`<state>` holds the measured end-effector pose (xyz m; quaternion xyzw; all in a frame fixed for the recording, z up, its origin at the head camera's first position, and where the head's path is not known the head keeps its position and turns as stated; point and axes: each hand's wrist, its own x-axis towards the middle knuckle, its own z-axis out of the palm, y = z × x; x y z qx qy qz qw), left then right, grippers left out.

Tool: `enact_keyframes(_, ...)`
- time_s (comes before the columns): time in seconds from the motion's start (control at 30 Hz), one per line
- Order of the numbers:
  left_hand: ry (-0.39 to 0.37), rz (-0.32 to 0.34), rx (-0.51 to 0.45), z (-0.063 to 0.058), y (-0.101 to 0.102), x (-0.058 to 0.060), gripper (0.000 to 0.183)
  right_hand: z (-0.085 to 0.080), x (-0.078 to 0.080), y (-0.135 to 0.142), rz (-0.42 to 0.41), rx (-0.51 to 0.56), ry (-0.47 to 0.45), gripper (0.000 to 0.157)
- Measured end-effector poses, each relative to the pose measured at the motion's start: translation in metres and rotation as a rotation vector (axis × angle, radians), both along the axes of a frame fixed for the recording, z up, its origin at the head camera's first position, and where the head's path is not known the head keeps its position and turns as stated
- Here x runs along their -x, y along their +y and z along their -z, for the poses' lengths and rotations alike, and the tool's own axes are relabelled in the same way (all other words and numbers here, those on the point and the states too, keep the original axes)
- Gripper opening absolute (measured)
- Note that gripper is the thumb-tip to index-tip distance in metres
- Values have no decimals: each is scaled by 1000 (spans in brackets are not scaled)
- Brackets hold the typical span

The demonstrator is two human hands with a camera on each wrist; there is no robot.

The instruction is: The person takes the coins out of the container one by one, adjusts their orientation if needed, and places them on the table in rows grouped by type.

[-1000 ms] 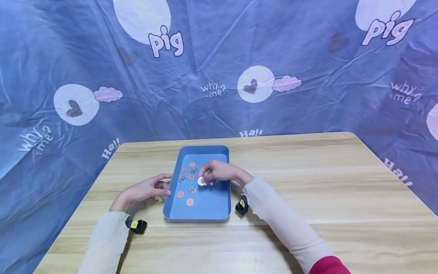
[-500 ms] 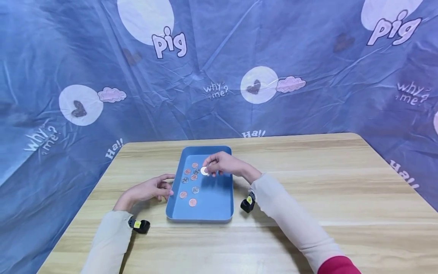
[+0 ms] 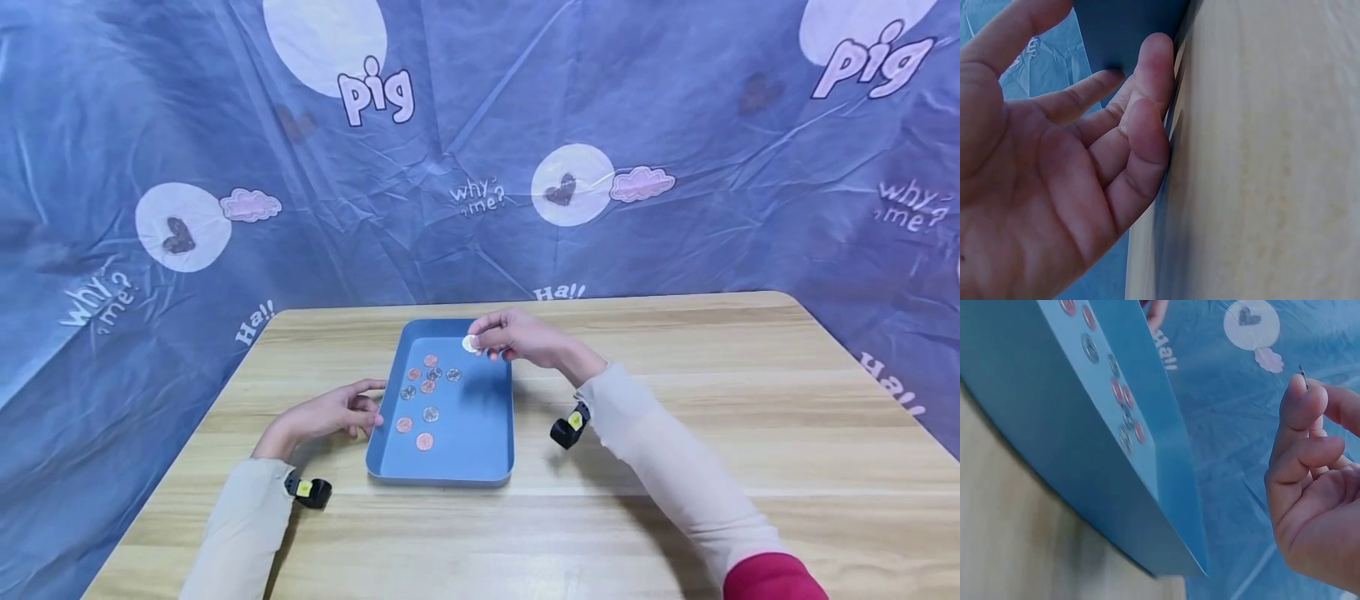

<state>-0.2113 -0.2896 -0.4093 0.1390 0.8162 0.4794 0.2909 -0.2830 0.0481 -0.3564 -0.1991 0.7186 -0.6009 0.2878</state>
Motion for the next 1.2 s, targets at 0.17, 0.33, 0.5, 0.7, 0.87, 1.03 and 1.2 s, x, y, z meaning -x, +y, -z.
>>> enact_keyframes(0.17, -1, -9, 0, 0, 0, -1, 77, -11, 3, 18, 24, -23, 40, 16)
enact_keyframes(0.33, -16, -5, -15, 1, 0, -1, 77, -16, 8, 35, 65, -20, 24, 19)
enact_keyframes(0.5, -17, -19, -15, 0, -1, -2, 77, -23, 10, 51, 95, -6, 2, 22)
enact_keyframes(0.7, -16, -4, -10, -2, 0, -2, 76, -25, 13, 69, 122, -36, 32, 26)
enact_keyframes(0.87, -21, -4, -7, -2, 0, -1, 75, -19, 17, 81, 136, -67, 58, 33)
enact_keyframes(1.03, -20, -9, -6, -2, 0, -2, 76, -9, 19, 89, 136, -90, 57, 31)
enact_keyframes(1.2, -21, -1, -9, -4, 0, -2, 76, 2, 20, 97, 123, -109, 64, 28)
